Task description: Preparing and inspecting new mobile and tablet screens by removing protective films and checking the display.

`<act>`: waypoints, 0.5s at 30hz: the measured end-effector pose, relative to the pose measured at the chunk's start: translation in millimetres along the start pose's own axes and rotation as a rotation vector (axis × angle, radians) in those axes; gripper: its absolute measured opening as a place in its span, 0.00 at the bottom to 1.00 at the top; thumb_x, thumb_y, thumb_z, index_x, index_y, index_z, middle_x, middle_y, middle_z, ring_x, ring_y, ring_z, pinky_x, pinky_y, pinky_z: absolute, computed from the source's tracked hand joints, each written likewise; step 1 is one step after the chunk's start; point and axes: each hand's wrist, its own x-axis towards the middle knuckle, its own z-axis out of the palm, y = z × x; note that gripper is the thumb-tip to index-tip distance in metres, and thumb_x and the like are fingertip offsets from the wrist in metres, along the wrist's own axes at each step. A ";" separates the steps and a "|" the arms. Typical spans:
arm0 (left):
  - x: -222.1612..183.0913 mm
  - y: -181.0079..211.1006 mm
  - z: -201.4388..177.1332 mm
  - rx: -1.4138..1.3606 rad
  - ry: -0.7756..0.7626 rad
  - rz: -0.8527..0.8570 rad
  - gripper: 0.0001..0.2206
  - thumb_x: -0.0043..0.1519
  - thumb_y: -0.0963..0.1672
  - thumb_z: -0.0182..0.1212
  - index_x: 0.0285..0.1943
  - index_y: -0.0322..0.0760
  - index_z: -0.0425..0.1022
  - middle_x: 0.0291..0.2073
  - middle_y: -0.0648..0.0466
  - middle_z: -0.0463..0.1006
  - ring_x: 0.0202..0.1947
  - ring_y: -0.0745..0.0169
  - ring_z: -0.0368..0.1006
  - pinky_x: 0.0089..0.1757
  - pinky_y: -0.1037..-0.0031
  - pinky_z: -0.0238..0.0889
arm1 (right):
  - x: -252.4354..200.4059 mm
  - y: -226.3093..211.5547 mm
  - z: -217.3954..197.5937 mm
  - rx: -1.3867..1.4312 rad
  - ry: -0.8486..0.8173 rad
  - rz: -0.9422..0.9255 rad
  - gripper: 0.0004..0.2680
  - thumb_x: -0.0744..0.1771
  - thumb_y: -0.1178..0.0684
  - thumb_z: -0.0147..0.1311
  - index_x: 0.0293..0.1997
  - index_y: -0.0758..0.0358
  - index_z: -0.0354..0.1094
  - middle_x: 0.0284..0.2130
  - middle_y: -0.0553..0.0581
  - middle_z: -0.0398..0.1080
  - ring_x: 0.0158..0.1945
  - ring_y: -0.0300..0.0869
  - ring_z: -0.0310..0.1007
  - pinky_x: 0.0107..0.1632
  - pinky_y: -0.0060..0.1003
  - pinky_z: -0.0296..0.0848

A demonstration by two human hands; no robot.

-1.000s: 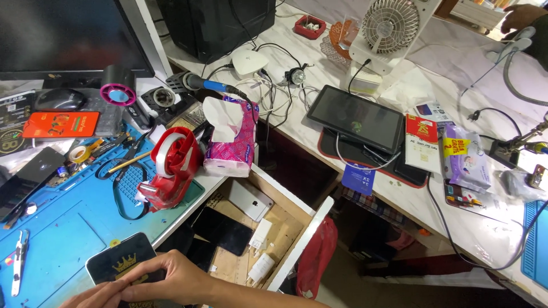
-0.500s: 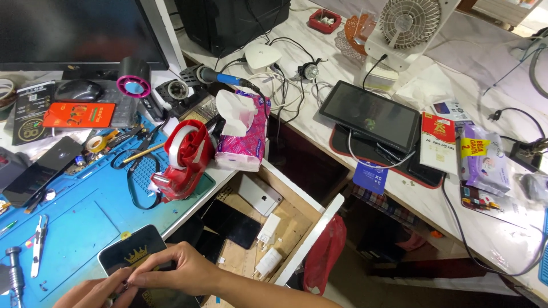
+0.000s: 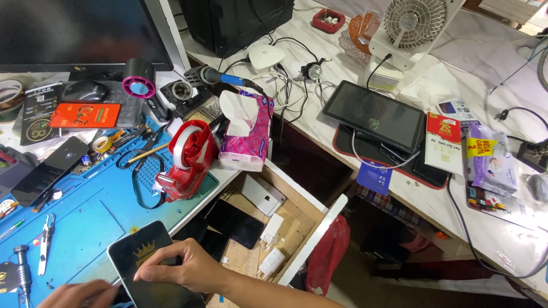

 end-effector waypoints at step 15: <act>-62.5 119.6 -133.5 -0.645 0.559 -0.164 0.03 0.57 0.43 0.71 0.35 0.41 0.83 0.29 0.59 0.85 0.30 0.71 0.77 0.38 0.75 0.67 | 10.3 25.7 -10.5 0.313 0.323 0.344 0.17 0.62 0.48 0.53 0.46 0.74 0.77 0.28 0.64 0.77 0.24 0.43 0.71 0.28 0.32 0.69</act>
